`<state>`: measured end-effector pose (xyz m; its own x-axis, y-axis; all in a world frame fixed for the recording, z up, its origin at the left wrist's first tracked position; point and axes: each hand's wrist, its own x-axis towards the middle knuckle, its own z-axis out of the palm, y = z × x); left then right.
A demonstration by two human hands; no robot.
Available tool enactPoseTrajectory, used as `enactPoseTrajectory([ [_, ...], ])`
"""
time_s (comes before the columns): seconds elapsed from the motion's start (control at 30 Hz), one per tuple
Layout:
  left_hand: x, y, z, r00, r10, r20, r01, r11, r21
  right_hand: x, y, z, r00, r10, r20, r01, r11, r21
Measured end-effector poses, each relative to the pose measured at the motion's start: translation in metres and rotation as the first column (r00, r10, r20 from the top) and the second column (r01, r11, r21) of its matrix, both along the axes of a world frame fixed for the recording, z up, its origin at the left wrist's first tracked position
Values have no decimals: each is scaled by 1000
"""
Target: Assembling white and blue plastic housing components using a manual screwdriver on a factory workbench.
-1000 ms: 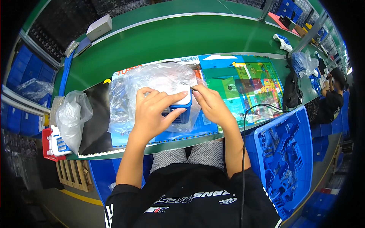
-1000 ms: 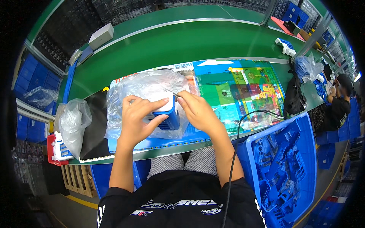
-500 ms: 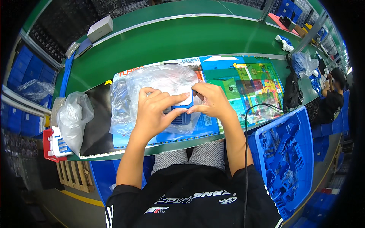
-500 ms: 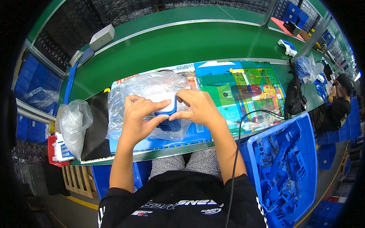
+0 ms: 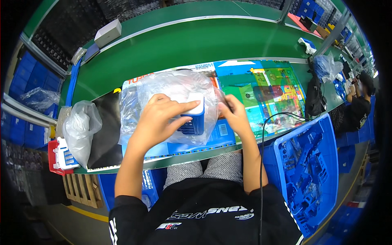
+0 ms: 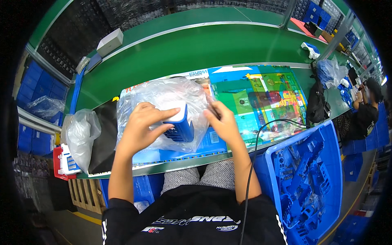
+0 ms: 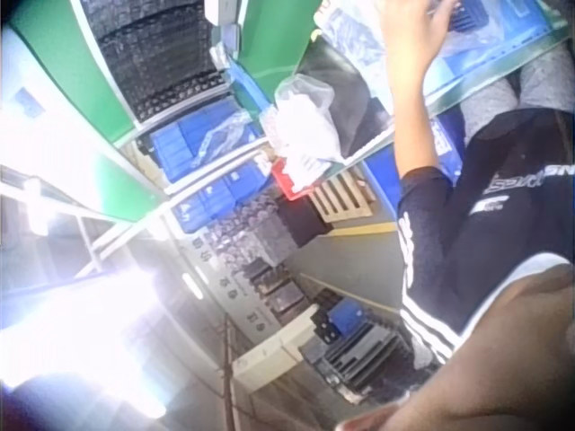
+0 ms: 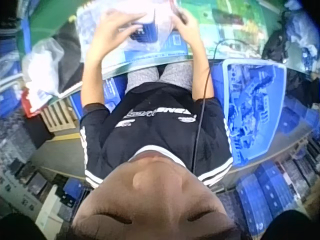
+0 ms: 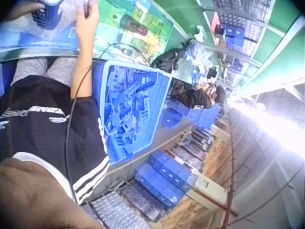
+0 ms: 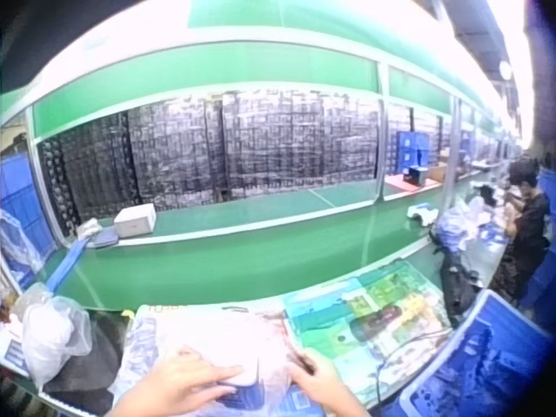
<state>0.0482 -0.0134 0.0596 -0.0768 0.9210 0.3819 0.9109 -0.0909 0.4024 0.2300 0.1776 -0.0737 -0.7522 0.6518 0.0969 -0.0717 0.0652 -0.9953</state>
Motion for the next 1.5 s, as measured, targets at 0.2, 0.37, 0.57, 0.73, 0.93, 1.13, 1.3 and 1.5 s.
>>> enactPoseTrajectory([
  [0.2, -79, 73, -5, 498, 127, 858, -359, 931, 71, 24, -7, -46, 917, -382, -117, 362, 918, -160],
  [0.37, -192, 187, -80, -121, 51, 991, -488, 867, -104, 16, -13, -41, 940, -335, -66, 339, 939, 65],
  [0.57, -289, 259, -180, 15, 200, 980, -827, 553, -100, 17, -17, -40, 954, -301, 6, 295, 940, 170],
  [0.73, -262, 266, -150, -80, 270, 959, -615, 744, -261, 25, -14, -37, 942, -335, 17, 327, 929, 174],
  [0.93, -208, 118, -79, 289, 262, 921, -417, 900, -125, 18, -14, -48, 943, -330, -31, 332, 939, 94],
  [1.13, -102, -145, -80, 444, -26, 896, -677, 645, 354, 21, -13, -54, 966, -260, 4, 258, 958, 125],
  [1.3, -49, -312, -159, 78, 256, 964, -956, 294, -1, 38, 12, -78, 957, -277, 82, 253, 940, 228],
  [1.5, -1, -448, -347, -218, 579, 786, -974, -174, -142, 35, 9, -74, 963, -264, 58, 248, 948, 201],
])
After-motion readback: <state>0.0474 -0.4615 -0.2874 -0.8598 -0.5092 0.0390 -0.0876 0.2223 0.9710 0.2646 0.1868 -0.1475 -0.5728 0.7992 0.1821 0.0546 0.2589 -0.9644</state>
